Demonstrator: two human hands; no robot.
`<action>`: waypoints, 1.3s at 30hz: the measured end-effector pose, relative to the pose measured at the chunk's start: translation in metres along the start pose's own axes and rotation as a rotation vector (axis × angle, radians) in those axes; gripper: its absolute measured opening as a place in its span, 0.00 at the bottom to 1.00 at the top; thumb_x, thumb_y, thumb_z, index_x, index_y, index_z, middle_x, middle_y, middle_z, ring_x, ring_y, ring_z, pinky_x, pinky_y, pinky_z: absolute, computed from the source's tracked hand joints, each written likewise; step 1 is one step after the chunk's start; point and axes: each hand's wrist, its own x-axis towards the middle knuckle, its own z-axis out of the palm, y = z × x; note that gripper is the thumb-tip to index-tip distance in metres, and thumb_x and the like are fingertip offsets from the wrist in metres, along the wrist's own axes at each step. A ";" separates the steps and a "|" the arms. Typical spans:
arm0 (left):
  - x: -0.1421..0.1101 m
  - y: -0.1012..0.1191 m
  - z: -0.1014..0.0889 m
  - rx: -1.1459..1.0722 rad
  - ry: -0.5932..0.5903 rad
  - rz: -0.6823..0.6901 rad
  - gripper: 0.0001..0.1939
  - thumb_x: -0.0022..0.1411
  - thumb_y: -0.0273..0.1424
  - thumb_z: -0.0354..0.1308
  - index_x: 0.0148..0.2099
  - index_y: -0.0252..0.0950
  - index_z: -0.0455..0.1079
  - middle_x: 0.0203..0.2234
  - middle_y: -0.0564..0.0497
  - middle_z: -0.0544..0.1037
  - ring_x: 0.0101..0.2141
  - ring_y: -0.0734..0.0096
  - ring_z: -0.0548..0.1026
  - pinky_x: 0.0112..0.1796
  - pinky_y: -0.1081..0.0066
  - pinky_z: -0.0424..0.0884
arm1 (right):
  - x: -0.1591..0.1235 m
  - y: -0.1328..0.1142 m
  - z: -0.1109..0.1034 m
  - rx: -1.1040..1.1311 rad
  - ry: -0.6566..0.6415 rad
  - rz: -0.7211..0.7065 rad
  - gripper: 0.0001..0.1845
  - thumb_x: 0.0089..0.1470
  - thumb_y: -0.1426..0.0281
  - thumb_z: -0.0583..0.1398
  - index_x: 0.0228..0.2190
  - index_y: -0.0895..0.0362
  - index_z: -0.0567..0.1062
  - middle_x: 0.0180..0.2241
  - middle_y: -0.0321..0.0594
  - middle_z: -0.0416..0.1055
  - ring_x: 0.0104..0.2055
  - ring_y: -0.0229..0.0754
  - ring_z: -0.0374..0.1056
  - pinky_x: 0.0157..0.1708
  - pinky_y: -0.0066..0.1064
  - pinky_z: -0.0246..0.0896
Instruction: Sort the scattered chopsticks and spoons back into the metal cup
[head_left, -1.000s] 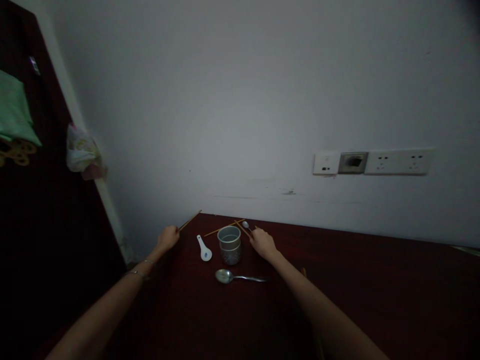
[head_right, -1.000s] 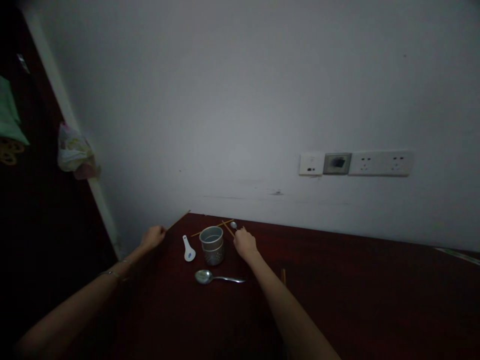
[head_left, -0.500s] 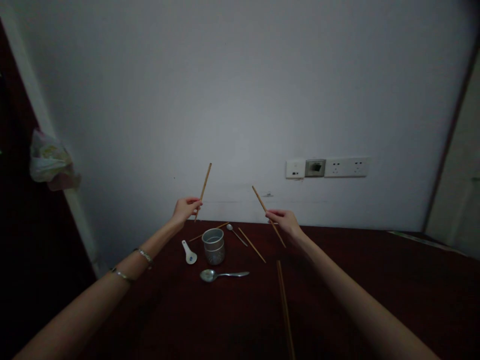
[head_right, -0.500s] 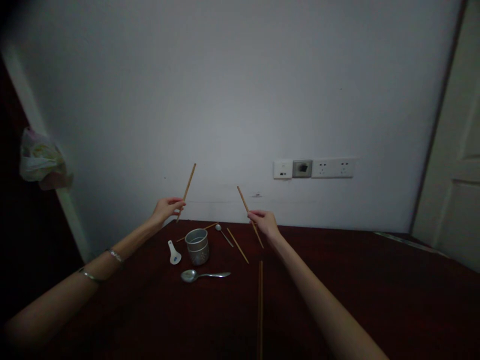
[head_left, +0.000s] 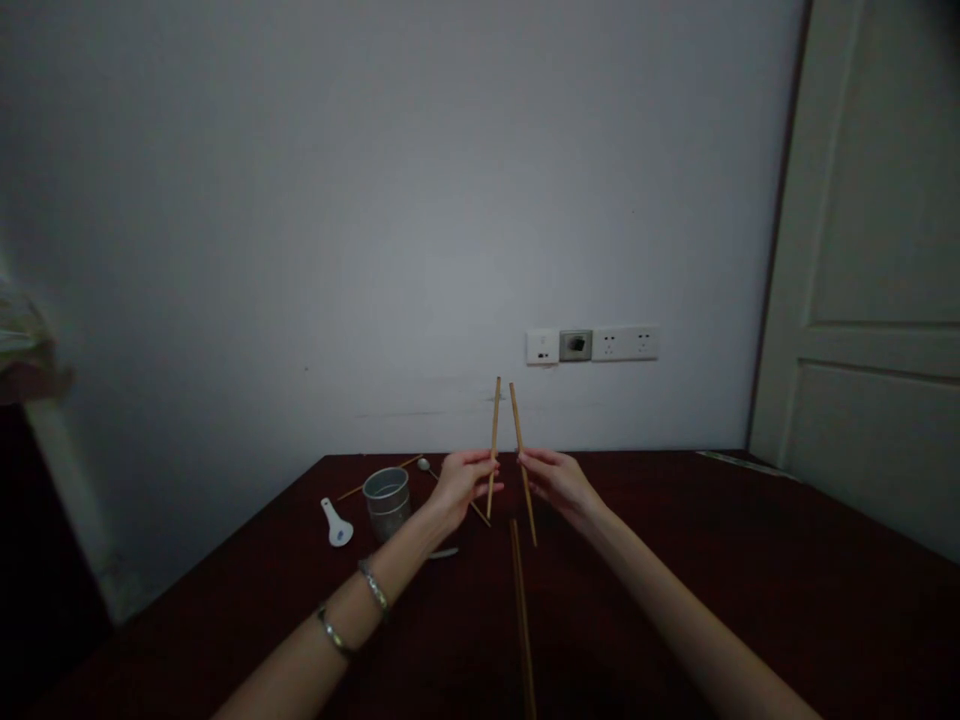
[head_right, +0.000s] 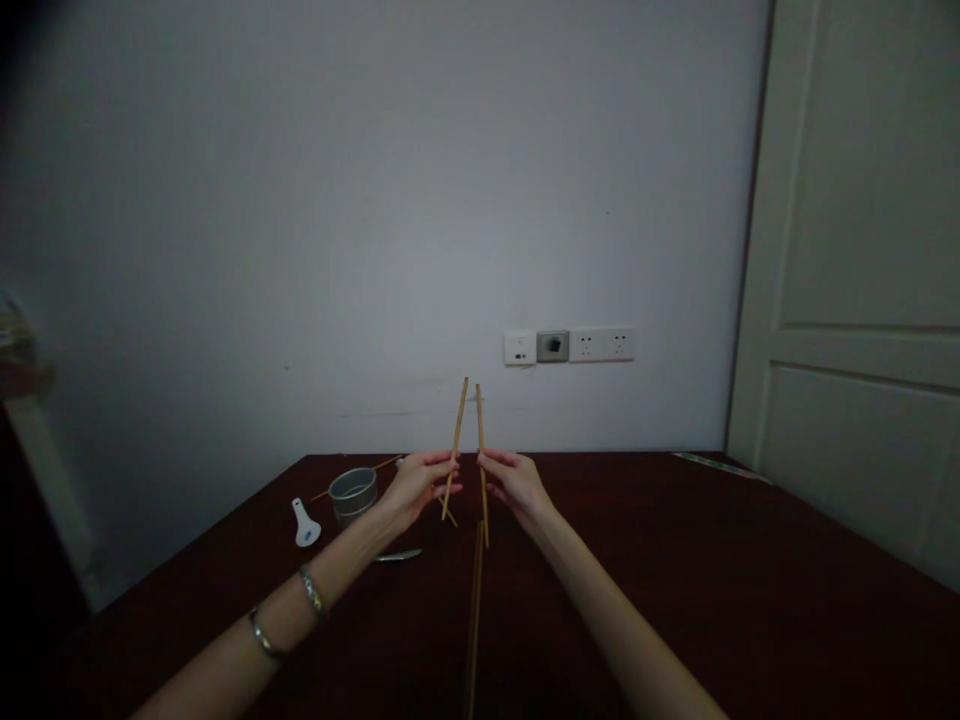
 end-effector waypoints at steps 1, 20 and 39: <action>0.000 -0.008 0.004 -0.013 -0.005 -0.014 0.07 0.47 0.19 0.59 0.33 0.27 0.71 0.26 0.46 0.73 0.29 0.72 0.71 0.33 0.64 0.73 | -0.002 0.002 -0.003 -0.008 0.003 0.000 0.07 0.39 0.73 0.64 0.27 0.59 0.75 0.25 0.37 0.73 0.25 0.32 0.67 0.26 0.23 0.61; 0.001 -0.079 0.030 -0.071 -0.063 -0.132 0.07 0.45 0.21 0.62 0.31 0.29 0.70 0.26 0.45 0.74 0.30 0.68 0.74 0.35 0.64 0.71 | 0.005 0.038 -0.045 -0.067 0.088 0.055 0.06 0.38 0.75 0.64 0.24 0.61 0.74 0.22 0.39 0.73 0.22 0.32 0.67 0.22 0.21 0.62; 0.001 -0.083 0.030 -0.064 -0.107 -0.136 0.08 0.44 0.23 0.61 0.32 0.28 0.70 0.26 0.43 0.75 0.30 0.65 0.74 0.34 0.65 0.70 | 0.006 0.039 -0.046 -0.141 0.063 0.045 0.12 0.36 0.71 0.65 0.27 0.62 0.73 0.18 0.36 0.71 0.15 0.30 0.62 0.16 0.21 0.57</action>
